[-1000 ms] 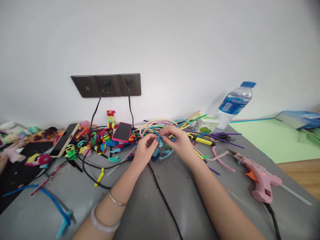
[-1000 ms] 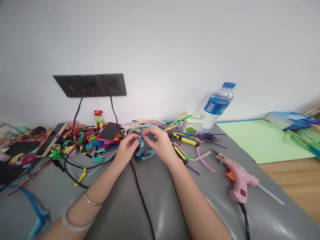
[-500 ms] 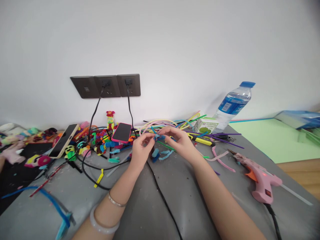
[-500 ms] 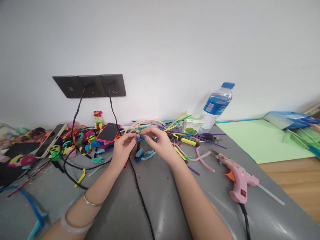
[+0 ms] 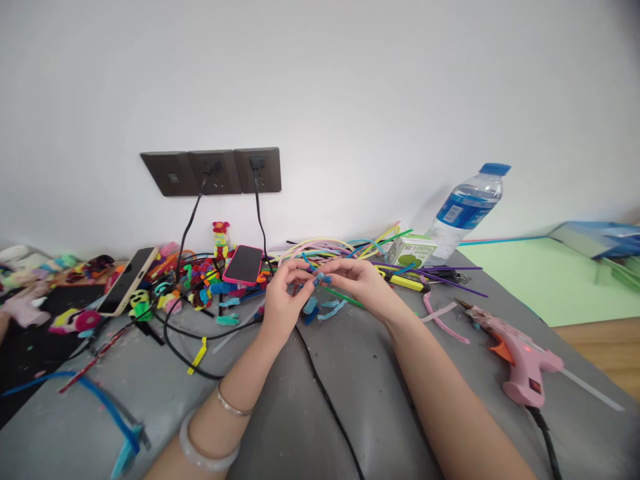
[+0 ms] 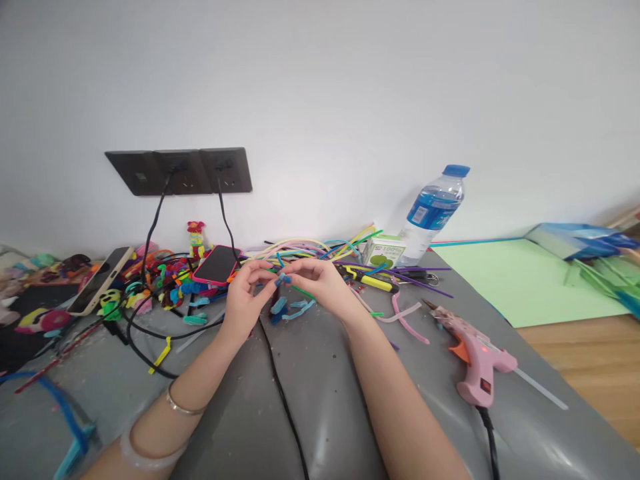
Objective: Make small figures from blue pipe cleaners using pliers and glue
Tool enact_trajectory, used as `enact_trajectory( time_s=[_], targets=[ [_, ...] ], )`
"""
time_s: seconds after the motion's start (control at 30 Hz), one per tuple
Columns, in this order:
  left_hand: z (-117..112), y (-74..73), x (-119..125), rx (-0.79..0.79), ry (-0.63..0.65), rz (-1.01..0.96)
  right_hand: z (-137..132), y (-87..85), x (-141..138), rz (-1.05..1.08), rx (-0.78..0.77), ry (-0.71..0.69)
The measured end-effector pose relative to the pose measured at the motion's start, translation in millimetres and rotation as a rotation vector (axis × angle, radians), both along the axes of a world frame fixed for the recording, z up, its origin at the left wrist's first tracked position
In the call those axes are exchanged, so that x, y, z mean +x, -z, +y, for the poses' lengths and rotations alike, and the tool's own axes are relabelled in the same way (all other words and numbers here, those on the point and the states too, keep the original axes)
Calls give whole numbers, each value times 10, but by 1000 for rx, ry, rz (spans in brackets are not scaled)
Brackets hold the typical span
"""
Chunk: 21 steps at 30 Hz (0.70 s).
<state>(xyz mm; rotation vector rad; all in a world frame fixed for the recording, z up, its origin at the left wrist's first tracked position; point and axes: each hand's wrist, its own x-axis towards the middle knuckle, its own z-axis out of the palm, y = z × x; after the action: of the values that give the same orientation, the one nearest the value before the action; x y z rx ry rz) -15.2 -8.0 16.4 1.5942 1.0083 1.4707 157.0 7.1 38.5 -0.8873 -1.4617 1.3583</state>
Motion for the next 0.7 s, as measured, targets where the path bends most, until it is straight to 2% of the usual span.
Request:
enact_trajectory(
  time_s=[0.37,0.7],
  targets=[
    [-42,-33,35,59,-6,100,-6,-24,3,-11,-16,-27],
    [-16,12,34,67,-23,120,-6,-31,-2,-20,-26,-40]
  ],
)
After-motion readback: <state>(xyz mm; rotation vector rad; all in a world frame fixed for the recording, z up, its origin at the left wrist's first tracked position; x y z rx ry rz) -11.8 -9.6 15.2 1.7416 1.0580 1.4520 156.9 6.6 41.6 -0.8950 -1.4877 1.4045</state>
